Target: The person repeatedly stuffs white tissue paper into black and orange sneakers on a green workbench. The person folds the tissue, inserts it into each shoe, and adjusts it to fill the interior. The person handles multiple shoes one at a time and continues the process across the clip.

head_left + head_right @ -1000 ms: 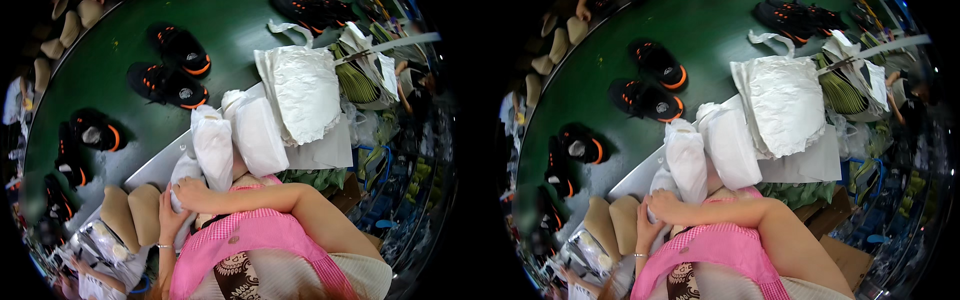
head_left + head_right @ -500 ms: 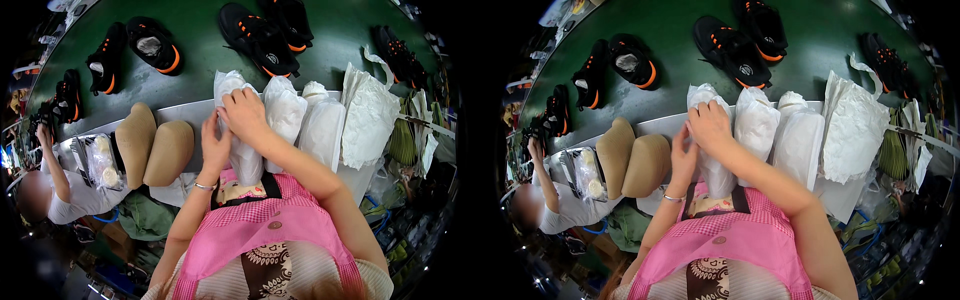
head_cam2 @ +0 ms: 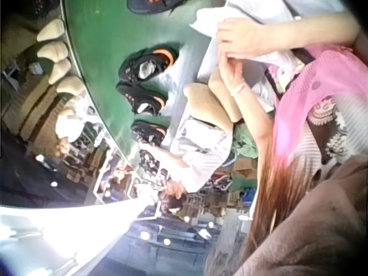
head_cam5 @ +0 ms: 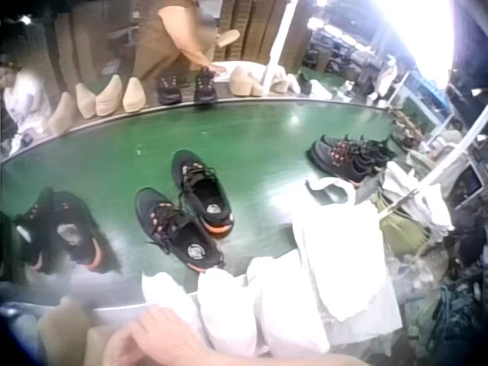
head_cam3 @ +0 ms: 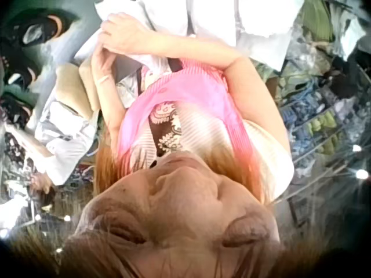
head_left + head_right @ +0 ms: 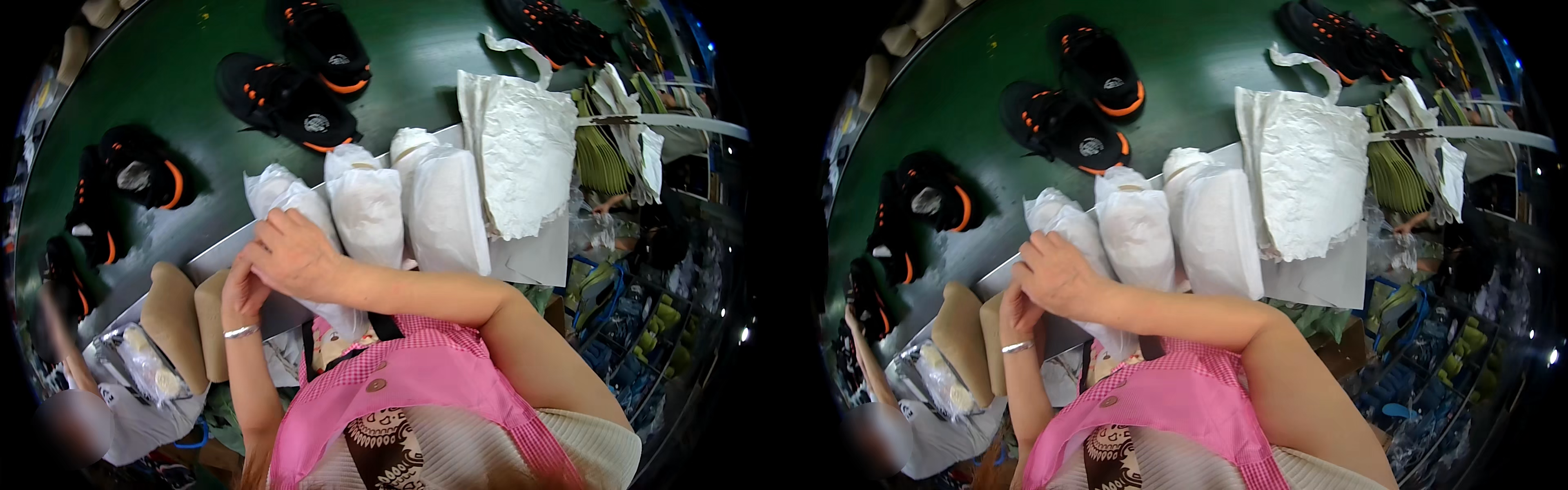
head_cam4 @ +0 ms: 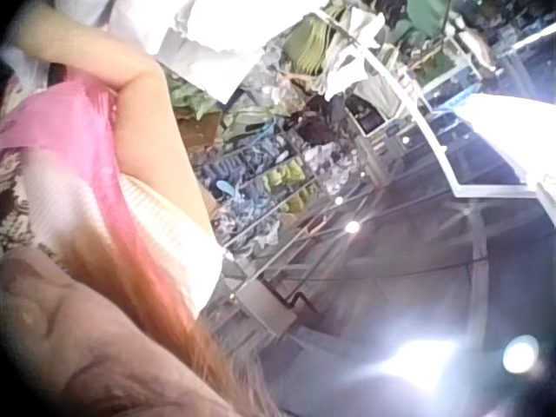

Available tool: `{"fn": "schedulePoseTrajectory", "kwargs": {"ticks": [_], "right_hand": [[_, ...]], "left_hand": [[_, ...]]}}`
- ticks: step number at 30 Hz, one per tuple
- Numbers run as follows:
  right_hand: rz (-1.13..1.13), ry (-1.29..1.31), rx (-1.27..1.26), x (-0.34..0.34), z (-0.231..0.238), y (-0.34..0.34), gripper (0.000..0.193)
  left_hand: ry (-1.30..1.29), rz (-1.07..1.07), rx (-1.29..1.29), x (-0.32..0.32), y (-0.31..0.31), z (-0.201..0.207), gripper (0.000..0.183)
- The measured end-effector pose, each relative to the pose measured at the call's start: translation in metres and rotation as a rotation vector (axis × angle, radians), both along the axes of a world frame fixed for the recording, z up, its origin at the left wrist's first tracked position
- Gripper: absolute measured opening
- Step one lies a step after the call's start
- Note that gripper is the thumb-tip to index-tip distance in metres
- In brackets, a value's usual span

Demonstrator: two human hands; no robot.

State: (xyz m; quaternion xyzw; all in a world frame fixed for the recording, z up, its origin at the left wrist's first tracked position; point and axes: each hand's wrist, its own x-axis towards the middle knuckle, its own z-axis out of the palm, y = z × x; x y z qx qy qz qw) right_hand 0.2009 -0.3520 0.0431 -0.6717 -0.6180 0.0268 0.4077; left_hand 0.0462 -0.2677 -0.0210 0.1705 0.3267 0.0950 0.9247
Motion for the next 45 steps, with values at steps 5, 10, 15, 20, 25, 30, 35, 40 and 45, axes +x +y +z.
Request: {"fn": "schedulePoseTrajectory", "kwargs": {"ticks": [5, 10, 15, 20, 25, 30, 35, 40, 45], "right_hand": [[-0.028, 0.096, 0.044, -0.016, 0.008, -0.010, 0.026], [0.056, 0.220, -0.390, 0.005, 0.035, -0.020, 0.028], [0.059, 0.606, -0.189, 0.053, 0.067, -0.030, 0.026], [-0.194, 0.833, -0.221, 0.115, 0.096, -0.059, 0.016], [-0.160, 0.769, -0.137, 0.125, 0.085, -0.085, 0.014], [-0.802, 0.080, -0.189, 0.244, 0.010, -0.119, 0.040], [-1.031, -0.067, -0.645, 0.344, -0.104, -0.171, 0.045], [-0.880, 0.132, -0.539, 0.367, -0.057, -0.196, 0.039], [-0.790, 0.285, -0.422, 0.378, 0.015, -0.232, 0.041]], "left_hand": [[0.128, -0.051, 0.113, 0.002, 0.002, 0.002, 0.034], [0.179, -0.061, 0.399, 0.046, -0.003, 0.013, 0.035], [0.213, -0.058, 0.664, 0.080, -0.013, 0.026, 0.035], [0.234, 0.039, 0.963, 0.082, -0.021, 0.066, 0.036], [0.164, -0.286, 0.392, 0.093, -0.082, 0.123, 0.040], [0.203, -0.084, 0.361, 0.107, -0.118, 0.117, 0.041], [0.264, -0.028, 0.487, 0.135, -0.142, 0.133, 0.040], [0.276, -0.025, 0.668, 0.168, -0.147, 0.147, 0.037], [0.176, -0.026, 0.862, 0.228, -0.150, 0.181, 0.030]]}}
